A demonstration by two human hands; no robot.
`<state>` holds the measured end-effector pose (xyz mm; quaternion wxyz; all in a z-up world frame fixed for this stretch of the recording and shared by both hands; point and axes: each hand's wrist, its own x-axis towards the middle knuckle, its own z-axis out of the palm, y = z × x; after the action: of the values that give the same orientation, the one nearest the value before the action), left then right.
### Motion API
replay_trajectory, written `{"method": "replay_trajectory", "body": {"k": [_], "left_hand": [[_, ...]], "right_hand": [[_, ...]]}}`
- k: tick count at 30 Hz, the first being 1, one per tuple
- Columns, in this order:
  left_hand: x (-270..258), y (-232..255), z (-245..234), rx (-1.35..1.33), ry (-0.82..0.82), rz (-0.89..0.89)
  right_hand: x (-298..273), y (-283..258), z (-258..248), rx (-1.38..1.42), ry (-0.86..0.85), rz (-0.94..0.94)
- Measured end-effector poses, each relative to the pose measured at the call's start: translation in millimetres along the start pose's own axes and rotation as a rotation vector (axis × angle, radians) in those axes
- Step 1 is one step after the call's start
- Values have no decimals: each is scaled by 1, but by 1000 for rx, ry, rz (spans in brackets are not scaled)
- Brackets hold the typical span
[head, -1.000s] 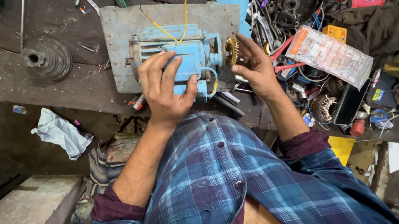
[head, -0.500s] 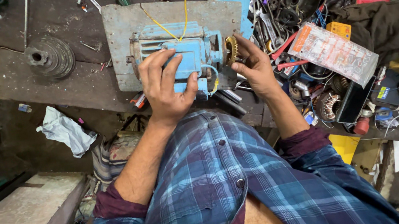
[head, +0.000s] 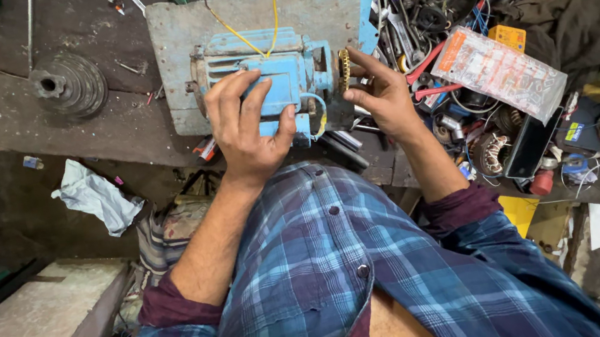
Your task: The person uses pliers to manipulate a small blue electric motor on a cluttered workbench. They repeatedly adjust the motor's terminal box and shaft area, then pick up a brass gear and attempt to fit it onto the motor shaft. The person continues to handle the motor and gear throughout the clip.
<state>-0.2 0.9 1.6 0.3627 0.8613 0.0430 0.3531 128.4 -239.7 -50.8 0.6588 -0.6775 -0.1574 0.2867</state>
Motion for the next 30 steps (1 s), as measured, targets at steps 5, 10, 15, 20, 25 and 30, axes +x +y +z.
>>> {"method": "replay_trajectory", "body": {"k": [5,10,15,20,25,30], "left_hand": [[-1,-1,0,10,0,-4],[0,0,0,8,-5,-7],[-2,1,-1,20,-8,-14],[-3,2,-2,37,-37,-29],[-12,5,-8,81,-22,-55],[-21,9,-19,116,-21,-92]], "right_hand": [[7,-14,-9,-207,-67,63],[9,-22,-6,-172,-83,54],[7,-19,-4,-144,-101,22],[8,-14,-2,43,-103,62],[9,5,1,137,66,80],[1,35,-17,267,283,106]]}}
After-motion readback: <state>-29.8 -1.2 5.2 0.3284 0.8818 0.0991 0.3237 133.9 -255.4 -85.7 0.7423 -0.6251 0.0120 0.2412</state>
